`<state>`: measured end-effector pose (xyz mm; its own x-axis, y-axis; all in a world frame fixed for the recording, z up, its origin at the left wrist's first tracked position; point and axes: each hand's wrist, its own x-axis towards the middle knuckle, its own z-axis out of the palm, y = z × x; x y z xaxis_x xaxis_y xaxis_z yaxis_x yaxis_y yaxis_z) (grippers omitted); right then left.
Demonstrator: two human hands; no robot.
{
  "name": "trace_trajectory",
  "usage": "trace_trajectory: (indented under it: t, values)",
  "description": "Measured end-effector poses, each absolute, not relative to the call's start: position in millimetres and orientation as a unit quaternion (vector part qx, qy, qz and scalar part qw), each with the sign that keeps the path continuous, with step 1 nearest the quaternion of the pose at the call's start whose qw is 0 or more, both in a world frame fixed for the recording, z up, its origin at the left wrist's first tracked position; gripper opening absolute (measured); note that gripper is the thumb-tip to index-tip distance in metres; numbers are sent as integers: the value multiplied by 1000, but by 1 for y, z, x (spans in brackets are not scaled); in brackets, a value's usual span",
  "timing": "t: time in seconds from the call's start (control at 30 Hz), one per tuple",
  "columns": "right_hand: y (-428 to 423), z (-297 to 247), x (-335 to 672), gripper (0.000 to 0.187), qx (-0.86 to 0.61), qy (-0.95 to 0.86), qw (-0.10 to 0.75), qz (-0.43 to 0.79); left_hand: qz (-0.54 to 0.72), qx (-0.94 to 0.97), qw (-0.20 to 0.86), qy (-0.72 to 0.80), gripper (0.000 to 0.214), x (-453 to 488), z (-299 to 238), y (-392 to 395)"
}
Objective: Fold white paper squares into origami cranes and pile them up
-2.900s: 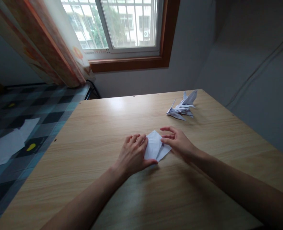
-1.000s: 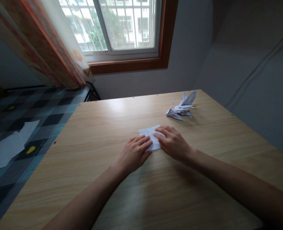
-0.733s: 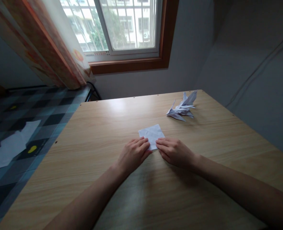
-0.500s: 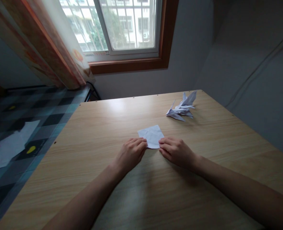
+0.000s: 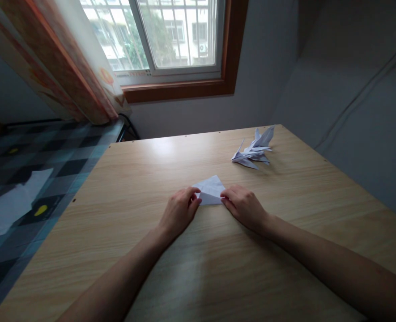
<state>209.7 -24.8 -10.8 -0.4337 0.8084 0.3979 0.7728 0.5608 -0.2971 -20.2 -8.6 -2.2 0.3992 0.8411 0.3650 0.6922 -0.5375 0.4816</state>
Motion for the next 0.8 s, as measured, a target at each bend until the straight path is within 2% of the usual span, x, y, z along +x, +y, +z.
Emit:
trace_trajectory:
  t: [0.13, 0.3, 0.43, 0.8]
  values:
    - [-23, -13, 208, 12, -468, -851, 238, -2, 275, 848, 67, 449, 23, -19, -4, -9]
    - [-25, -9, 210, 16, -369, -907, 193, -54, 223, 914, -50, 335, 19, -20, 0, -11]
    - [-28, -5, 213, 19, -332, -925, 180, -40, 177, 942, -58, 280, 18, -20, 4, -13]
    - [-38, 1, 227, 19, -366, -918, 125, -90, 153, 930, -82, 324, 26, -18, 13, -23]
